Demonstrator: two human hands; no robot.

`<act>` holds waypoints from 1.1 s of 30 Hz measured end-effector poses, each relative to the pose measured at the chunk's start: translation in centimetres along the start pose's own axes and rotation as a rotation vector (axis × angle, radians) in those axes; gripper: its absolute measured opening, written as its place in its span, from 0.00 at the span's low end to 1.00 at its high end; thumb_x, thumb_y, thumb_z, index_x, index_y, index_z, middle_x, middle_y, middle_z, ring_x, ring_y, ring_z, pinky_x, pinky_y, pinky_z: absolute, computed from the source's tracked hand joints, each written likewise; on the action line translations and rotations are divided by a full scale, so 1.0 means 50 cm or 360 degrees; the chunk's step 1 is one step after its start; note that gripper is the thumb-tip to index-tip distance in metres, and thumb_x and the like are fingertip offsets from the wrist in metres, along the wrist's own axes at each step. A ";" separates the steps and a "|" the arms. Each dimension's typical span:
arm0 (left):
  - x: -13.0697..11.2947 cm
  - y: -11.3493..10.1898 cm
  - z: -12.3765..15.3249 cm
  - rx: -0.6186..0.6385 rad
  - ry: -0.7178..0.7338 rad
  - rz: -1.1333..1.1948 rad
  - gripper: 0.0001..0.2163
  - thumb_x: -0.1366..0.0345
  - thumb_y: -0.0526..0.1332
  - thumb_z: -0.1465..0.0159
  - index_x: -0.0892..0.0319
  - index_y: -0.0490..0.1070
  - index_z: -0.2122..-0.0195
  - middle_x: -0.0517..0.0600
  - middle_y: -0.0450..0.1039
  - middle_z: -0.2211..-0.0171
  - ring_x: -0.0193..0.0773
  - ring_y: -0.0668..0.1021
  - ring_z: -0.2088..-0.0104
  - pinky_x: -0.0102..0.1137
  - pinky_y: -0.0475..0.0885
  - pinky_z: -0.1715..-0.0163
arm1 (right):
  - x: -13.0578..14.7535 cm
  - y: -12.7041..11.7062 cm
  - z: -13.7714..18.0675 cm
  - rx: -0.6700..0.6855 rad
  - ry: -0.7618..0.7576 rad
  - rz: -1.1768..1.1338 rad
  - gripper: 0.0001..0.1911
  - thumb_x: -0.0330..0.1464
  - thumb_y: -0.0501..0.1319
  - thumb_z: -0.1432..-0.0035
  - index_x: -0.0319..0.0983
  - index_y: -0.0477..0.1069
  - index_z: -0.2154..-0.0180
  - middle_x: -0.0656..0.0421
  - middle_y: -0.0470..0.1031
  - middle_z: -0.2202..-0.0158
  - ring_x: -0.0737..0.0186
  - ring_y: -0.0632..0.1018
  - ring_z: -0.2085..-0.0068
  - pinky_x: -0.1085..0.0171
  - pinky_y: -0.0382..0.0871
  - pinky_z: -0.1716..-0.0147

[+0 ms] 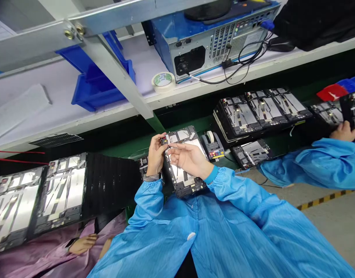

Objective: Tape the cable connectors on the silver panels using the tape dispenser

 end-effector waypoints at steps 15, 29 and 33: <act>0.001 0.001 0.000 0.0043 0.0009 -0.0169 0.12 0.67 0.64 0.36 0.52 0.72 0.51 0.54 0.71 0.36 0.49 0.73 0.33 0.45 0.66 0.33 | -0.008 0.008 0.000 -0.0057 -0.0032 -0.0097 0.20 0.32 0.48 0.26 0.30 0.77 0.52 0.51 0.78 0.66 0.61 0.72 0.70 0.62 0.69 0.67; -0.017 -0.004 -0.005 0.0140 0.0120 -0.0540 0.08 0.68 0.61 0.34 0.53 0.76 0.55 0.55 0.71 0.37 0.49 0.73 0.33 0.48 0.65 0.31 | -0.001 0.000 -0.006 -0.0127 -0.0014 -0.0136 0.17 0.33 0.51 0.26 0.31 0.76 0.51 0.51 0.79 0.66 0.59 0.75 0.67 0.61 0.70 0.68; -0.017 -0.006 -0.005 0.0160 0.0133 -0.0581 0.08 0.68 0.61 0.33 0.53 0.76 0.54 0.55 0.71 0.37 0.49 0.73 0.33 0.47 0.65 0.31 | -0.011 -0.003 0.011 -0.0138 0.0047 -0.0012 0.16 0.33 0.51 0.28 0.32 0.76 0.54 0.52 0.78 0.69 0.62 0.72 0.72 0.62 0.68 0.70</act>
Point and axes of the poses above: each hand's wrist, its own z-axis away from the middle knuckle, its own y-axis out of the palm, x = y × z, the point moved 9 cm from there along -z, towards the middle knuckle
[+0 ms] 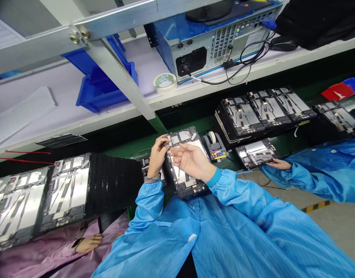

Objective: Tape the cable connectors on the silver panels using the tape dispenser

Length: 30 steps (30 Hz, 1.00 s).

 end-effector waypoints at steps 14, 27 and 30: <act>0.006 0.002 -0.002 0.0015 -0.0049 0.0118 0.08 0.67 0.62 0.33 0.53 0.77 0.54 0.53 0.73 0.42 0.47 0.74 0.36 0.43 0.65 0.33 | 0.122 0.040 -0.036 0.0184 -0.1043 0.3048 0.22 0.24 0.62 0.41 0.42 0.82 0.47 0.54 0.75 0.67 0.53 0.72 0.62 0.59 0.58 0.61; -0.004 0.017 0.006 -0.0181 -0.0156 0.0189 0.20 0.61 0.66 0.30 0.50 0.67 0.38 0.55 0.70 0.36 0.46 0.73 0.34 0.41 0.68 0.33 | 0.248 -0.047 0.153 -0.0475 -0.1538 0.2603 0.19 0.40 0.57 0.27 0.45 0.81 0.43 0.52 0.78 0.55 0.47 0.76 0.51 0.47 0.68 0.46; 0.026 0.001 0.066 -0.0341 -0.0391 0.0286 0.27 0.54 0.63 0.27 0.46 0.59 0.29 0.54 0.57 0.24 0.48 0.61 0.24 0.44 0.61 0.26 | 0.219 -0.142 0.203 -0.0678 -0.1408 0.2589 0.21 0.44 0.59 0.27 0.45 0.79 0.41 0.50 0.78 0.45 0.45 0.75 0.42 0.43 0.65 0.38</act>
Point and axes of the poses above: each hand's wrist, its own z-axis away from the middle knuckle, its own y-axis out of the palm, x = y × z, the point moved 9 cm from there along -z, towards the middle knuckle
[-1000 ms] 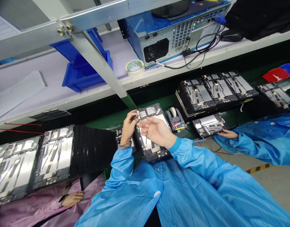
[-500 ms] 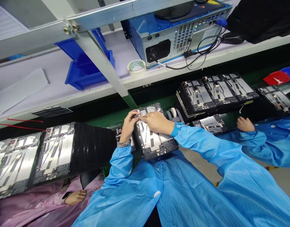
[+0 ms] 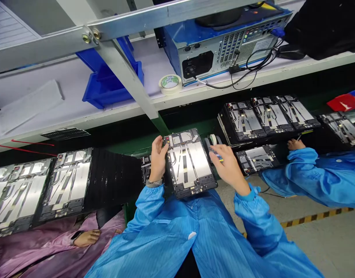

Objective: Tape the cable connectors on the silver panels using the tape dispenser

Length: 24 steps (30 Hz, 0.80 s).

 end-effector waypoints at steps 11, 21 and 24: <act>0.006 0.004 0.241 0.0192 -0.0284 -0.0022 0.30 0.46 0.54 0.24 0.40 0.54 0.22 0.42 0.52 0.21 0.44 0.52 0.21 0.41 0.50 0.21 | 0.037 0.053 0.112 0.0064 -0.0027 -0.0233 0.26 0.44 0.60 0.27 0.54 0.69 0.31 0.55 0.65 0.27 0.44 0.62 0.26 0.35 0.53 0.27; 0.182 -0.438 0.256 -0.0722 -0.0556 0.0410 0.27 0.58 0.73 0.37 0.47 0.76 0.36 0.47 0.79 0.38 0.45 0.80 0.38 0.35 0.80 0.41 | 0.146 0.029 0.071 0.0140 -0.0181 -0.0383 0.22 0.41 0.65 0.30 0.53 0.76 0.36 0.55 0.74 0.34 0.42 0.69 0.30 0.36 0.58 0.28; 0.310 -0.490 0.255 -0.0855 -0.0690 0.0420 0.28 0.63 0.71 0.36 0.51 0.74 0.34 0.49 0.82 0.44 0.42 0.82 0.43 0.34 0.78 0.41 | 0.007 -0.068 0.083 -0.0362 0.0138 -0.0401 0.17 0.41 0.63 0.29 0.48 0.81 0.43 0.52 0.79 0.39 0.44 0.75 0.34 0.41 0.63 0.30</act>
Point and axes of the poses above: each hand's wrist, its own z-axis away from the middle knuckle, its own y-axis out of the palm, x = y × z, the point moved 9 cm from there along -z, towards the middle knuckle
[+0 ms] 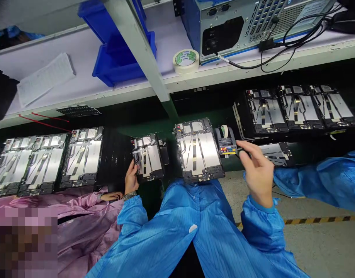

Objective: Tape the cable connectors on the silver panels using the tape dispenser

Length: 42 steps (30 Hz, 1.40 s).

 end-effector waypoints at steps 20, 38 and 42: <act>0.161 0.014 -0.171 -0.0052 0.0074 -0.0442 0.29 0.68 0.69 0.38 0.61 0.73 0.34 0.48 0.80 0.59 0.36 0.80 0.53 0.31 0.72 0.43 | -0.638 0.043 0.206 -0.0665 0.1524 -0.0447 0.11 0.36 0.72 0.47 0.36 0.76 0.67 0.58 0.79 0.74 0.65 0.75 0.72 0.65 0.67 0.72; 0.037 0.125 -0.164 -0.0091 0.0699 -0.1080 0.19 0.58 0.62 0.32 0.63 0.74 0.44 0.59 0.76 0.44 0.48 0.79 0.42 0.46 0.73 0.37 | -0.750 0.139 0.162 -0.0787 0.1680 -0.1046 0.10 0.32 0.73 0.41 0.38 0.73 0.66 0.62 0.79 0.72 0.71 0.77 0.76 0.73 0.72 0.77; 0.005 0.171 -0.151 0.0009 0.0730 -0.1097 0.19 0.57 0.62 0.32 0.62 0.74 0.43 0.58 0.76 0.43 0.47 0.80 0.43 0.46 0.74 0.37 | -0.766 0.139 0.164 -0.0857 0.1693 -0.1084 0.08 0.28 0.73 0.42 0.37 0.74 0.66 0.63 0.77 0.74 0.71 0.76 0.77 0.75 0.70 0.79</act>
Point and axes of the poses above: each hand's wrist, its own z-axis away from the middle knuckle, its own y-axis out of the palm, x = y × z, the point moved 9 cm from there along -z, towards the middle knuckle
